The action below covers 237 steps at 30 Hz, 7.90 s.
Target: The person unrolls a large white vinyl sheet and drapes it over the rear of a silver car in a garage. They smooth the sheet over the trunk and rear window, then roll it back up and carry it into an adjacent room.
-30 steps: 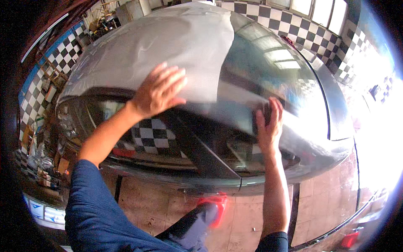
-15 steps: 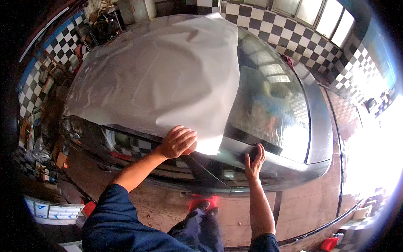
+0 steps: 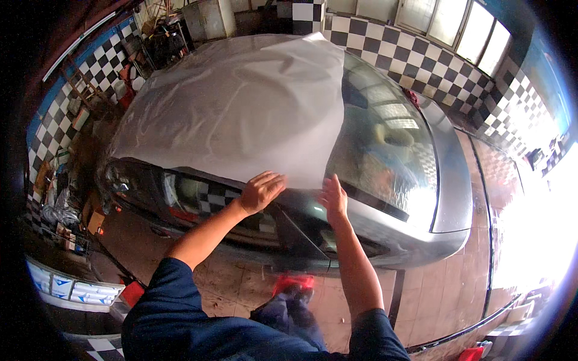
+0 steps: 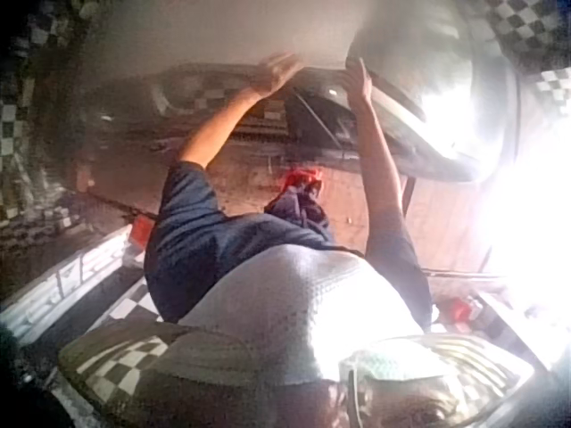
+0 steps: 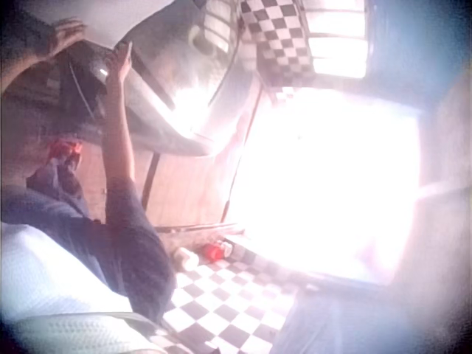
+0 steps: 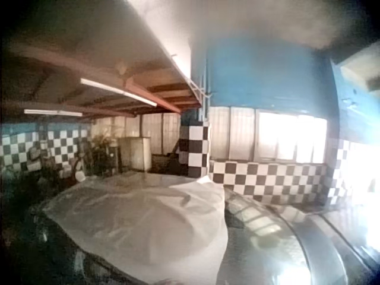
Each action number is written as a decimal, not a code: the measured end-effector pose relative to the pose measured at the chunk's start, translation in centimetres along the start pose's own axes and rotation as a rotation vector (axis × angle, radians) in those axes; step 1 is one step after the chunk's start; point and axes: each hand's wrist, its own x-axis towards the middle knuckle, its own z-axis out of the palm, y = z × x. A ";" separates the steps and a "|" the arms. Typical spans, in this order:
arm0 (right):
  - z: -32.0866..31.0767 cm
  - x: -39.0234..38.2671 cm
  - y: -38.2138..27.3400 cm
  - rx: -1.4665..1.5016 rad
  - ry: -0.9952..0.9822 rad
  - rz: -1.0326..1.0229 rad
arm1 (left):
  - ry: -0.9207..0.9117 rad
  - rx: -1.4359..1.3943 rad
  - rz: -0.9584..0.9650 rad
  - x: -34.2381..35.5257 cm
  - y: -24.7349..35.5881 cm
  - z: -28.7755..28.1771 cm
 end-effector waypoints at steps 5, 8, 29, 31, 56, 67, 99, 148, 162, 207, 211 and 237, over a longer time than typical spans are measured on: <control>3.0 0.7 -0.2 -0.195 -0.036 0.008 | -0.046 -0.024 -0.095 -1.7 0.4 1.2; 1.7 4.3 2.2 -0.429 -0.022 -0.245 | -0.071 0.034 -0.069 -1.9 0.5 2.3; 3.6 0.1 -3.2 -0.412 0.014 -0.154 | -0.154 0.129 -0.438 -4.0 2.5 -1.2; 5.2 -0.4 -4.5 -0.409 -0.048 -0.206 | -0.128 0.147 -0.438 -4.0 2.1 -1.6; 8.8 -1.2 -7.5 -0.471 0.061 -0.310 | 0.116 0.037 -0.337 -2.3 -0.9 -1.7; 8.0 -1.5 -7.4 -0.494 0.066 -0.281 | 0.088 0.072 -0.334 -2.0 -0.5 -2.1; 6.3 0.0 -7.4 -0.400 -0.111 -0.299 | 0.161 0.012 -0.480 -2.3 0.9 -1.6; 6.7 -3.3 -6.9 -0.259 -0.120 -0.261 | 0.777 0.421 -0.964 -9.8 -6.2 -7.6; 7.2 -4.3 -5.0 -0.354 -0.010 -0.191 | 0.996 -1.515 -1.428 -10.4 -9.4 -6.7; 19.9 -6.8 -36.6 -0.375 -0.241 -0.552 | 1.899 -1.788 -0.808 -9.3 -23.9 -18.0; 14.2 -7.6 -41.0 -0.517 -0.334 -0.545 | 1.873 -1.787 -0.871 -11.5 -22.3 -18.6; 4.0 -6.4 -33.2 -0.707 -0.065 -0.592 | 0.943 -1.350 -1.308 -11.3 -9.9 -14.2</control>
